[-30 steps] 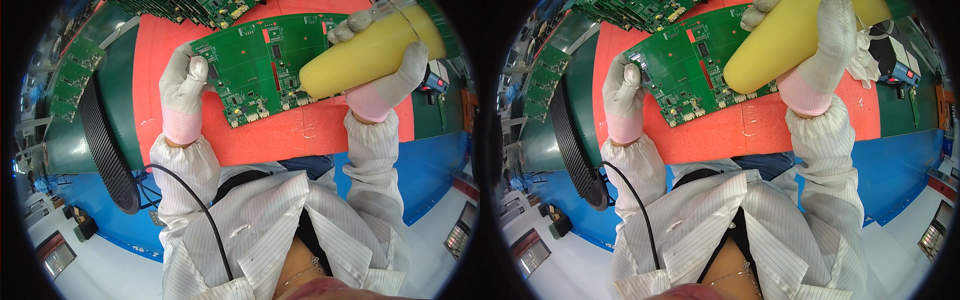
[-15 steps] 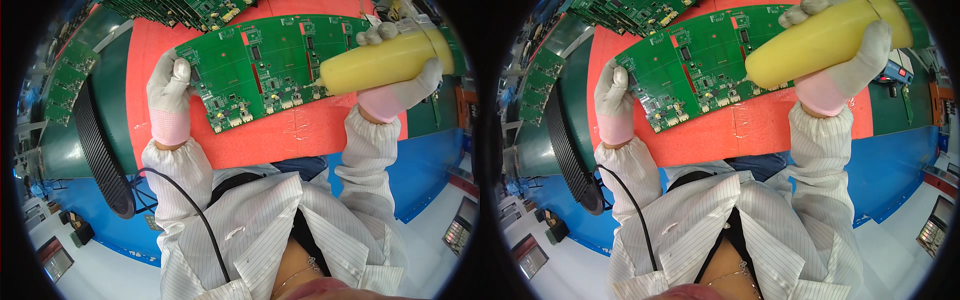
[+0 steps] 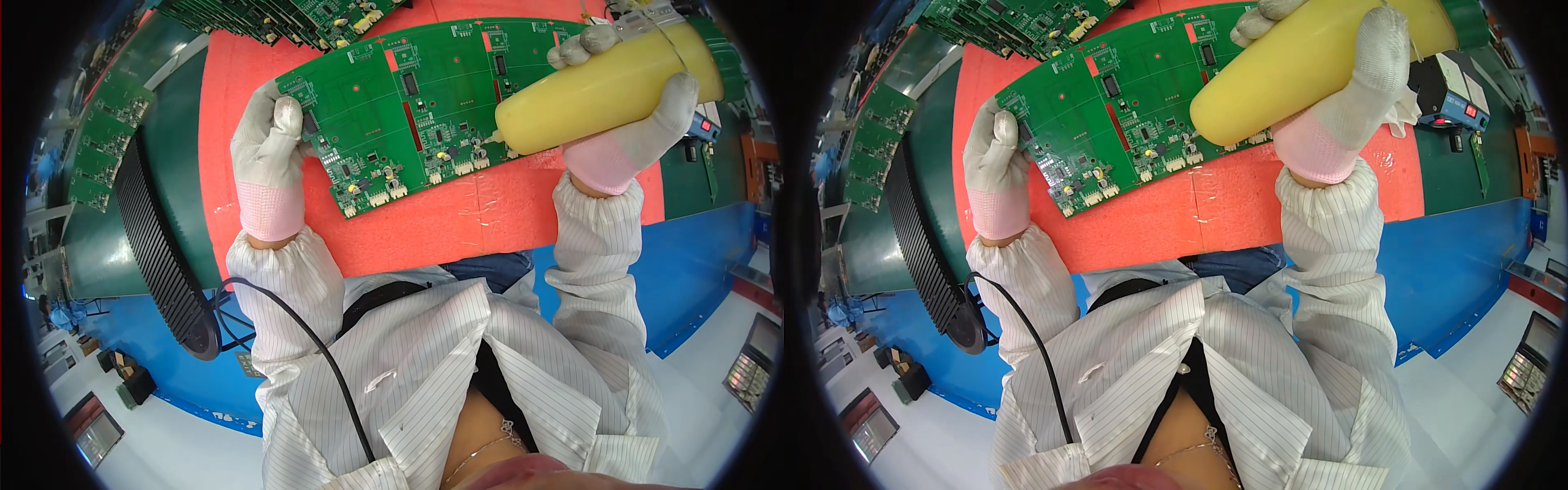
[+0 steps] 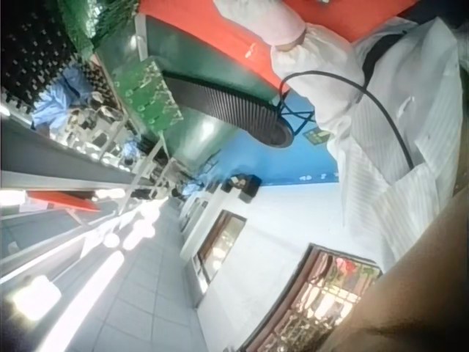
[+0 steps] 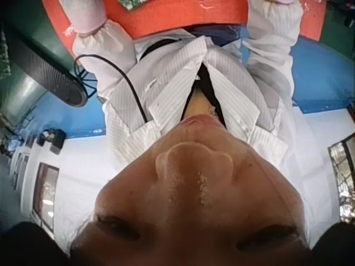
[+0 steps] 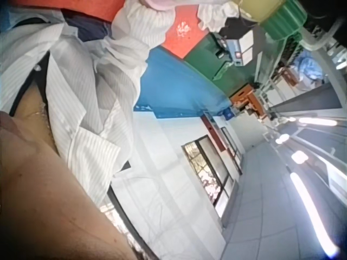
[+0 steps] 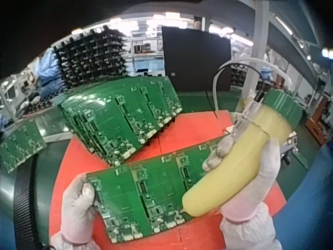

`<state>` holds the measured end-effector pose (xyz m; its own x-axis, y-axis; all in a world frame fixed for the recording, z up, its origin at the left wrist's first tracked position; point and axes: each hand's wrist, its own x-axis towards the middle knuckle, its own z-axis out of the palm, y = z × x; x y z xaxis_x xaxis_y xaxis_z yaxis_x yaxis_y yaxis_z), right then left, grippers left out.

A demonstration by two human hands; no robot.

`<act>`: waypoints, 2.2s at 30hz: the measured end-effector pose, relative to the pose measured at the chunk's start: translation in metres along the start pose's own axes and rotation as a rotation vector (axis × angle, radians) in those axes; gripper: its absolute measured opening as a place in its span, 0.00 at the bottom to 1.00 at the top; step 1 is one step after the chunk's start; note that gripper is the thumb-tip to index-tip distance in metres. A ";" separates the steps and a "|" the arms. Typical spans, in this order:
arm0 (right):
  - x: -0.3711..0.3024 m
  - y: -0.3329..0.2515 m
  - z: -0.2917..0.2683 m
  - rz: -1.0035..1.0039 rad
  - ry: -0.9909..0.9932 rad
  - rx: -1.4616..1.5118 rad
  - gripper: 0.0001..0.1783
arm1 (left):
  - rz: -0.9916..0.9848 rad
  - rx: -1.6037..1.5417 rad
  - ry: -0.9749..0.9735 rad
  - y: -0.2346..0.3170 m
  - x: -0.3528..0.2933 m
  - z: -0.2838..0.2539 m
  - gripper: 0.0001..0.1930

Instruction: Applying a liquid substance to printed circuit boards using a manual dispensing tool at an assembly station.

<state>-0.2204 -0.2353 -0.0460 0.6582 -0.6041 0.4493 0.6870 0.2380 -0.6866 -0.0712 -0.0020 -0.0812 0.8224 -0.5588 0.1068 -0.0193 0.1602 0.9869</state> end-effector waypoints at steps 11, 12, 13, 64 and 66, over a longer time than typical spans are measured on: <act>0.001 -0.001 0.000 -0.006 0.059 -0.023 0.28 | 0.036 0.041 -0.014 0.000 0.001 -0.002 0.24; 0.002 -0.001 0.000 -0.005 0.063 -0.022 0.28 | 0.037 0.040 -0.014 0.000 0.000 -0.002 0.24; 0.002 -0.001 0.000 -0.006 0.061 -0.021 0.28 | 0.042 0.041 -0.006 0.001 0.000 -0.001 0.24; 0.009 -0.031 -0.040 -0.087 0.204 -0.041 0.28 | 0.026 0.112 0.033 0.006 0.001 -0.030 0.21; 0.007 -0.026 -0.038 -0.088 0.226 -0.064 0.29 | 0.044 0.111 0.056 0.006 0.000 -0.028 0.21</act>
<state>-0.2453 -0.2749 -0.0463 0.5059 -0.7770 0.3746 0.7133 0.1326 -0.6882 -0.0553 0.0213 -0.0785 0.8496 -0.5067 0.1464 -0.1161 0.0910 0.9891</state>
